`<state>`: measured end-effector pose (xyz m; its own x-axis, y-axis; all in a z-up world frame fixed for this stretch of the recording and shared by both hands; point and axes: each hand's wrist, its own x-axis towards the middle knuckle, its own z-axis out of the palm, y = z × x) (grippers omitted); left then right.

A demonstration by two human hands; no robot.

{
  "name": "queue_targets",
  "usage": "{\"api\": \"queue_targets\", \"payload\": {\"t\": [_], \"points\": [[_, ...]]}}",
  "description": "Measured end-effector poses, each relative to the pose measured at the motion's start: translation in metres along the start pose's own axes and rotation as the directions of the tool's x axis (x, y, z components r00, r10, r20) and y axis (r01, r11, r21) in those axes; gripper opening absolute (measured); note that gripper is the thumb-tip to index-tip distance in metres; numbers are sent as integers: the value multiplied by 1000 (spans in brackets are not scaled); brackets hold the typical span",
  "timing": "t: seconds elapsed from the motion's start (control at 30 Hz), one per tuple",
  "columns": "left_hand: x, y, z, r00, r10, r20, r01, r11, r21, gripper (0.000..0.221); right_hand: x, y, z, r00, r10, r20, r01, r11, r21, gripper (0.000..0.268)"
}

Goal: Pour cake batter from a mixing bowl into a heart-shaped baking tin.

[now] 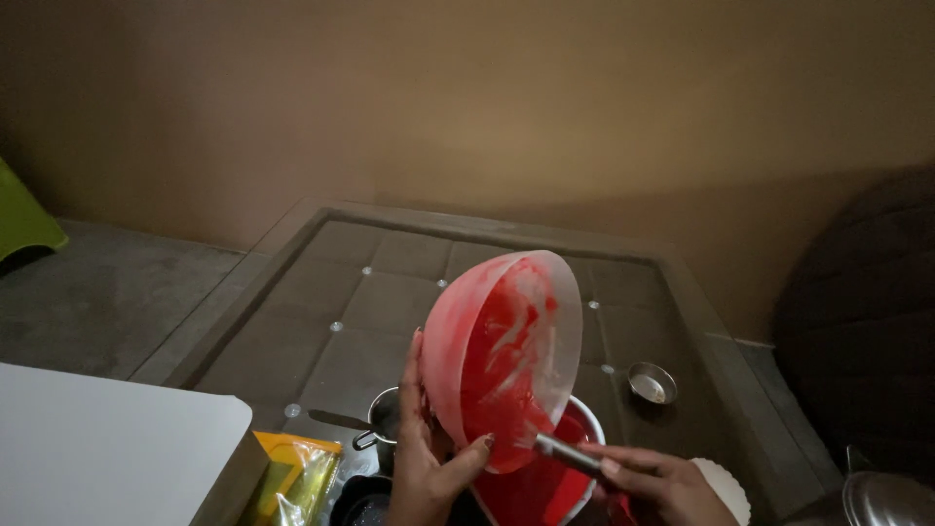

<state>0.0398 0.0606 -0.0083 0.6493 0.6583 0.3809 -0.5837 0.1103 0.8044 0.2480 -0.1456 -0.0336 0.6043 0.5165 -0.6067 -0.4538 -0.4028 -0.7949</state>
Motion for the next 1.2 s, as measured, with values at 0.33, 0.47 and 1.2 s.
{"api": "queue_targets", "payload": {"t": [0.33,0.47,1.2], "points": [[0,36,23,981,160,-108,-89,872,481,122,-51,-29,15,838,-475,-268,315,823,-473,31],[0,50,33,967,255,-20,-189,764,617,121,-55,-30,20,747,-564,-351,367,791,-491,32],[-4,58,49,943,330,43,-257,640,725,124,-59,-31,30,828,-540,-150,501,834,-231,41]]}}
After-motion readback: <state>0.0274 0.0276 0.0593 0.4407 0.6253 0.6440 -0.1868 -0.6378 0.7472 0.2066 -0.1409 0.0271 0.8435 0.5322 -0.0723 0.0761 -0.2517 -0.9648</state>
